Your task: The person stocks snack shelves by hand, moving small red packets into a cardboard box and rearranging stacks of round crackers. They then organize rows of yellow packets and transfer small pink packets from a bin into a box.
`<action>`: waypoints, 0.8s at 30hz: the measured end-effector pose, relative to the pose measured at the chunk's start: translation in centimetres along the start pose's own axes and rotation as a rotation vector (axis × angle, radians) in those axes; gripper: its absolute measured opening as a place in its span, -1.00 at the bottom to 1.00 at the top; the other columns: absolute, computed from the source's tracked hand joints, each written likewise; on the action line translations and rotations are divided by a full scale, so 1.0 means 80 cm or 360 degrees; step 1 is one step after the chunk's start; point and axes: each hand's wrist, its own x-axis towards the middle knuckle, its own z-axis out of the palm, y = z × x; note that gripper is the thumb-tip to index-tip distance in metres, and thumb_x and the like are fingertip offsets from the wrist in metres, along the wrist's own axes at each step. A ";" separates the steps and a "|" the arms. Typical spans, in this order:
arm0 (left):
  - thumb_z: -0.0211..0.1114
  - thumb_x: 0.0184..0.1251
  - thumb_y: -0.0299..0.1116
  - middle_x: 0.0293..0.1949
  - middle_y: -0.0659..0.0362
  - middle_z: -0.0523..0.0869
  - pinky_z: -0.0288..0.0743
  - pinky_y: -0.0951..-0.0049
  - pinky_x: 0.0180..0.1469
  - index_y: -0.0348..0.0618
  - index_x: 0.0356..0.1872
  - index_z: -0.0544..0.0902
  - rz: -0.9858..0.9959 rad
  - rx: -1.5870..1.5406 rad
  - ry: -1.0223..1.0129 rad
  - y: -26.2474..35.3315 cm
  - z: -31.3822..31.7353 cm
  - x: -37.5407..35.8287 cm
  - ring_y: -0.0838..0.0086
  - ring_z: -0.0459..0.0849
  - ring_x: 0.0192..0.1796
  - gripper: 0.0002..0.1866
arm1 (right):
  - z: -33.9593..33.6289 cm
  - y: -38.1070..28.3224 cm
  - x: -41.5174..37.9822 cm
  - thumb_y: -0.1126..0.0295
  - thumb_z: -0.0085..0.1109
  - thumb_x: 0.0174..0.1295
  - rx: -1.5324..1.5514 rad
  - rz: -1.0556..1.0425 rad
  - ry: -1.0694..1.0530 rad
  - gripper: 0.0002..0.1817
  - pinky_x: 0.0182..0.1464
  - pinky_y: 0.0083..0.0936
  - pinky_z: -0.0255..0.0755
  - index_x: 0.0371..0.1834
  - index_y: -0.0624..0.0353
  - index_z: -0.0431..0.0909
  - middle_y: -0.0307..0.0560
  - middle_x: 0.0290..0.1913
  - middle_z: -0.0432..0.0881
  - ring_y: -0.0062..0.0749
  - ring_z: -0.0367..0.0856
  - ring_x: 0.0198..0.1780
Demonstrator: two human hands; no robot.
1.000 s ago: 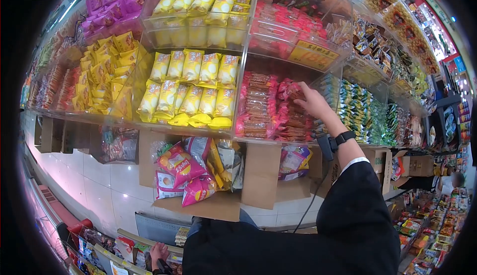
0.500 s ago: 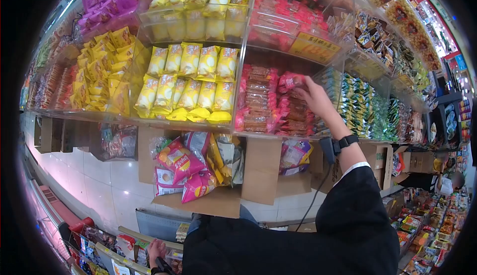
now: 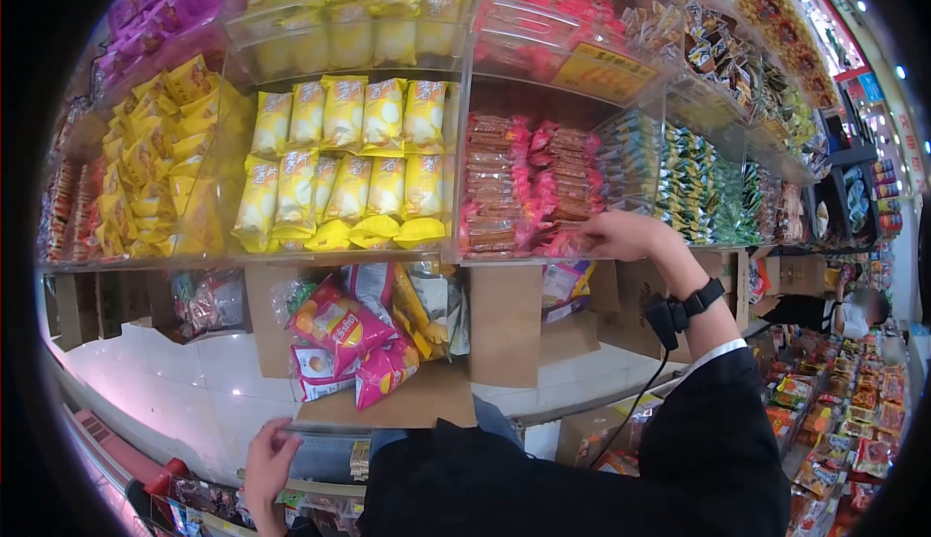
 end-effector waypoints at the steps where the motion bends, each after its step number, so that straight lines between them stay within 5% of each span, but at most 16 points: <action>1: 0.33 0.31 -0.46 -0.35 0.12 0.74 0.49 0.49 -0.18 -0.31 0.15 0.59 0.0083 0.0115 -0.0019 0.054 0.003 0.009 0.49 0.68 -0.29 -0.61 | 0.003 -0.002 0.008 0.48 0.29 0.04 -0.0061 0.0057 -0.0074 -0.59 -0.01 -0.18 0.55 0.04 0.09 0.68 0.11 -0.11 0.73 0.07 0.68 -0.02; 4: 0.34 0.30 -0.47 -0.32 0.03 0.73 0.52 0.41 -0.16 -0.26 0.12 0.62 0.0773 0.0317 0.0034 0.148 0.038 0.049 0.32 0.71 -0.27 -0.64 | 0.007 -0.001 0.032 0.52 0.29 0.00 -0.0188 0.0108 -0.0168 -0.65 0.00 -0.16 0.56 -0.07 0.12 0.70 0.10 -0.11 0.72 0.08 0.68 -0.05; 9: 0.39 0.25 -0.48 -0.23 0.05 0.73 0.51 0.32 0.00 -0.23 0.07 0.67 0.1179 0.0308 -0.0138 0.277 0.119 0.090 0.26 0.68 -0.14 -0.66 | 0.033 0.015 0.036 0.52 0.35 -0.10 -0.0240 -0.0045 0.0240 -0.81 -0.10 -0.15 0.57 -0.36 0.25 0.66 0.09 -0.26 0.68 0.05 0.68 -0.12; 11: 0.41 0.22 -0.49 -0.20 0.07 0.70 0.49 0.29 0.03 -0.20 0.00 0.69 0.1637 0.0390 0.0227 0.305 0.149 0.105 0.25 0.65 -0.08 -0.69 | 0.035 0.021 0.036 0.50 0.37 -0.13 -0.0284 -0.0217 0.0459 -0.85 -0.13 -0.14 0.58 -0.45 0.28 0.63 0.09 -0.31 0.67 0.04 0.69 -0.15; 12: 0.41 0.22 -0.49 -0.20 0.07 0.70 0.49 0.29 0.03 -0.20 0.00 0.69 0.1611 0.0402 0.0206 0.318 0.161 0.117 0.25 0.65 -0.08 -0.69 | 0.026 0.010 0.031 0.49 0.37 -0.13 -0.0429 -0.0258 0.0507 -0.84 -0.13 -0.14 0.58 -0.45 0.27 0.63 0.10 -0.32 0.66 0.05 0.69 -0.15; 14: 0.42 0.19 -0.49 -0.25 0.08 0.64 0.45 0.29 -0.02 -0.19 -0.06 0.69 0.1839 0.0436 0.0662 0.344 0.186 0.142 0.27 0.60 -0.14 -0.73 | 0.024 0.001 0.033 0.48 0.37 -0.14 -0.0548 -0.0310 0.0545 -0.83 -0.13 -0.13 0.59 -0.45 0.27 0.63 0.11 -0.33 0.66 0.05 0.70 -0.15; 18: 0.43 0.18 -0.50 -0.37 0.11 0.55 0.41 0.28 -0.13 -0.20 -0.15 0.69 0.1667 0.0224 0.0715 0.381 0.227 0.187 0.27 0.53 -0.25 -0.79 | 0.009 0.004 0.037 0.39 0.29 -0.04 -0.0456 -0.0098 0.0076 -0.82 -0.06 -0.12 0.56 -0.39 0.28 0.64 0.19 -0.21 0.68 0.07 0.67 -0.07; 20: 0.44 0.10 -0.49 -0.43 0.18 0.48 0.35 0.26 -0.22 -0.10 -0.19 0.69 0.1560 0.0168 0.1017 0.381 0.246 0.205 0.25 0.46 -0.33 -0.78 | 0.006 0.012 0.035 0.39 0.28 0.00 -0.0361 -0.0098 -0.0071 -0.81 -0.05 -0.11 0.56 -0.36 0.28 0.64 0.19 -0.18 0.68 0.07 0.66 -0.04; 24: 0.44 0.09 -0.53 -0.50 0.21 0.39 0.29 0.28 -0.29 -0.01 -0.33 0.70 0.1666 0.0328 0.1294 0.380 0.256 0.212 0.28 0.44 -0.36 -0.84 | 0.010 0.020 0.032 0.52 0.17 0.11 -0.0325 -0.0381 -0.0015 -0.87 -0.06 -0.13 0.59 -0.30 0.30 0.64 0.13 -0.35 0.67 0.11 0.69 -0.16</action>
